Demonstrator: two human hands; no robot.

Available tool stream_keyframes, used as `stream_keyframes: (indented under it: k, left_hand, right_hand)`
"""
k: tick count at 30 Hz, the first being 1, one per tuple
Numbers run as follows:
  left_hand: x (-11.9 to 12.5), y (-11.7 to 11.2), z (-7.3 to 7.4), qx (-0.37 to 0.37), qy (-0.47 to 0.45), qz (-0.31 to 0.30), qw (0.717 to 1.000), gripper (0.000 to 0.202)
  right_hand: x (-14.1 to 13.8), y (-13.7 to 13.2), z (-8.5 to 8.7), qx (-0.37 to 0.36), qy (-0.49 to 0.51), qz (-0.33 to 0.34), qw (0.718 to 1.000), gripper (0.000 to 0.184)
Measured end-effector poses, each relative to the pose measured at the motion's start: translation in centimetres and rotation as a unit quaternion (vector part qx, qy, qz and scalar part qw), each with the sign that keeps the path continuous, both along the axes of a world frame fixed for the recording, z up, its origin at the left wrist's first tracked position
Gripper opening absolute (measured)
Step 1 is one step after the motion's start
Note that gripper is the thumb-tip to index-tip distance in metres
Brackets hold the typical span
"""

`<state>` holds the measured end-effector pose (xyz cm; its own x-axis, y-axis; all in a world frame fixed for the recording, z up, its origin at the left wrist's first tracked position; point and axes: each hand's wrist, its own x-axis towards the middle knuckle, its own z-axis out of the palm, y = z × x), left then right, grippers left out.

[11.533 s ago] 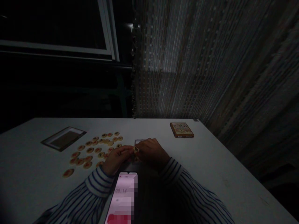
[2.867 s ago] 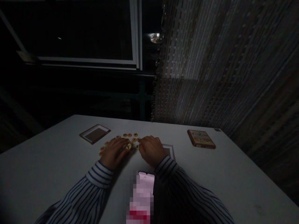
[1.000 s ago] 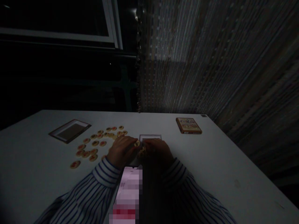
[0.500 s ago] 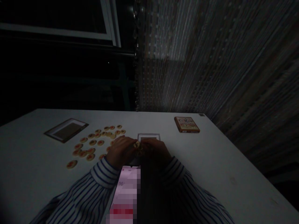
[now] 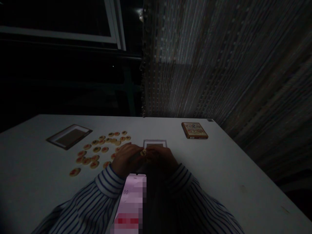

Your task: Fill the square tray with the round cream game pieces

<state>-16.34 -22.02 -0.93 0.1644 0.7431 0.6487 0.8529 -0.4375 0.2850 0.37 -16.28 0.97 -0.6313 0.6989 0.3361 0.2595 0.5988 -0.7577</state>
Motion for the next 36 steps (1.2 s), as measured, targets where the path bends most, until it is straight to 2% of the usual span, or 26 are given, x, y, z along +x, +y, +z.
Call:
stream_keyframes:
  k: [8,15,24,36]
  left_hand:
    - [0.10,-0.10,0.27,-0.023,-0.012,-0.010,1.000,0.023]
    - [0.31,-0.28,0.53,-0.043,-0.105,-0.034,0.993,0.019]
    - [0.69,-0.25,0.21,-0.102,-0.233,-0.023,0.967,0.018]
    - [0.86,-0.21,0.20,-0.173,-0.315,-0.030,0.933,0.020]
  right_hand:
    - [-0.12,-0.01,-0.05,-0.032,0.005,-0.003,0.999,0.019]
    - [-0.01,0.02,0.38,-0.002,-0.003,0.002,1.000,0.019]
    - [-0.01,-0.03,0.26,-0.004,-0.004,0.001,1.000,0.021]
    - [-0.06,0.09,0.58,0.073,-0.007,0.040,0.996,0.020]
